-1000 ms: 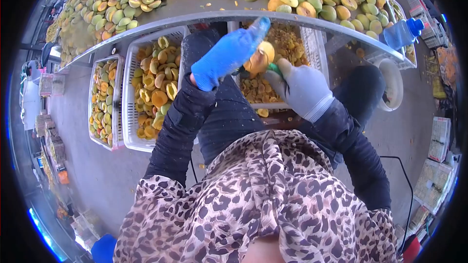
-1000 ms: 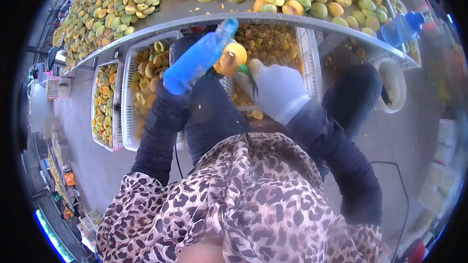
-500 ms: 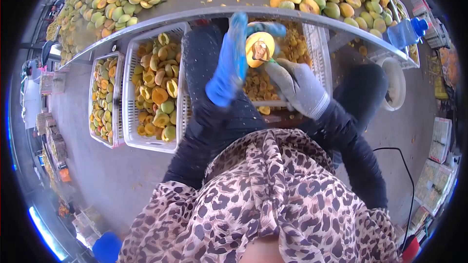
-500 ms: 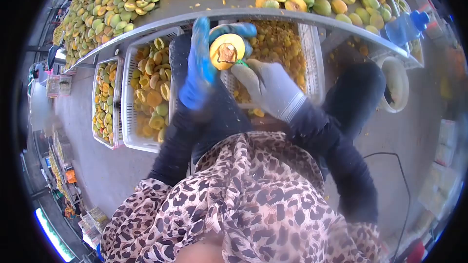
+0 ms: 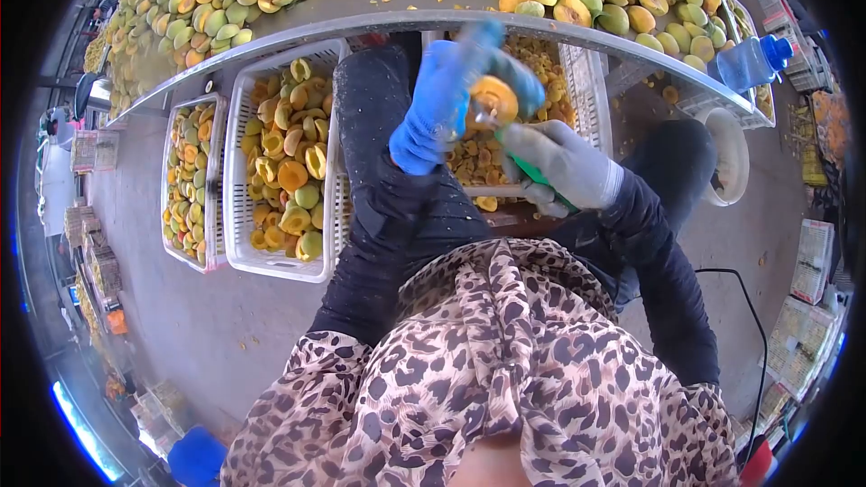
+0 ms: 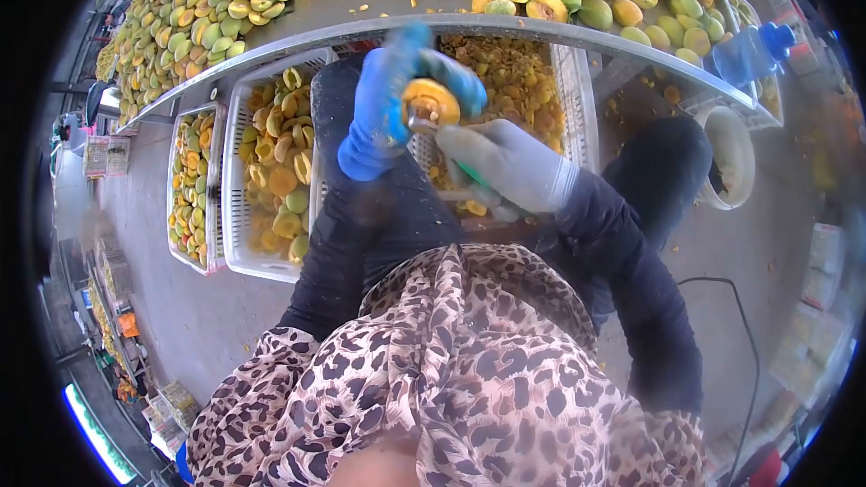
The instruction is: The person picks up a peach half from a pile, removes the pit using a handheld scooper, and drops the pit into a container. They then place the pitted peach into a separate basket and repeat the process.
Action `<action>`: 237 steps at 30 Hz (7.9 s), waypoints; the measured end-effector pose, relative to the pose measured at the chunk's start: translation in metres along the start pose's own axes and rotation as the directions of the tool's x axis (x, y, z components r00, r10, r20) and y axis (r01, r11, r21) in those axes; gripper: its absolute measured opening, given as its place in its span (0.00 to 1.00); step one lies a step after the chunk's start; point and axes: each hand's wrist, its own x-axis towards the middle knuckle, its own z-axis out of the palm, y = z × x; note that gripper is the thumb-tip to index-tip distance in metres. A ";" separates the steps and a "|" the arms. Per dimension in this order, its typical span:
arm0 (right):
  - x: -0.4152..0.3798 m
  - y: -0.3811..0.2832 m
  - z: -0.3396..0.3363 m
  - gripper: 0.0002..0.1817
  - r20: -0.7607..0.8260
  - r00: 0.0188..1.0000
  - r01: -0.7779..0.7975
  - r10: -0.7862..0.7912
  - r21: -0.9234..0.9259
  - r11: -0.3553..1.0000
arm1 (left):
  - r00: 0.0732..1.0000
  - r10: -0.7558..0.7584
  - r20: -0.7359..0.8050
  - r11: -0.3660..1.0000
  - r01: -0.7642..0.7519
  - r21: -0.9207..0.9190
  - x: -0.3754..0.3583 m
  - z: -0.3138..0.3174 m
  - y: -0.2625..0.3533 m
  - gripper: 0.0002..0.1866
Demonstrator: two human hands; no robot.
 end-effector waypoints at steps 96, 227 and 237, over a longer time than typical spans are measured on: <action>0.077 0.070 0.014 0.11 -0.427 0.902 -0.318 -0.070 -0.764 0.561 | 0.746 -0.454 -0.488 0.738 0.621 0.263 -0.196 -0.080 -0.201 0.19; 0.052 0.038 -0.049 0.14 -0.450 0.547 0.028 -0.706 -0.833 0.552 | 0.846 -0.044 -0.532 0.898 -0.201 -0.393 0.007 -0.001 -0.057 0.14; 0.059 0.027 -0.015 0.12 -0.344 0.558 -0.196 -0.756 -0.939 0.282 | 0.868 0.238 -0.435 0.825 0.056 0.563 -0.017 0.003 -0.062 0.28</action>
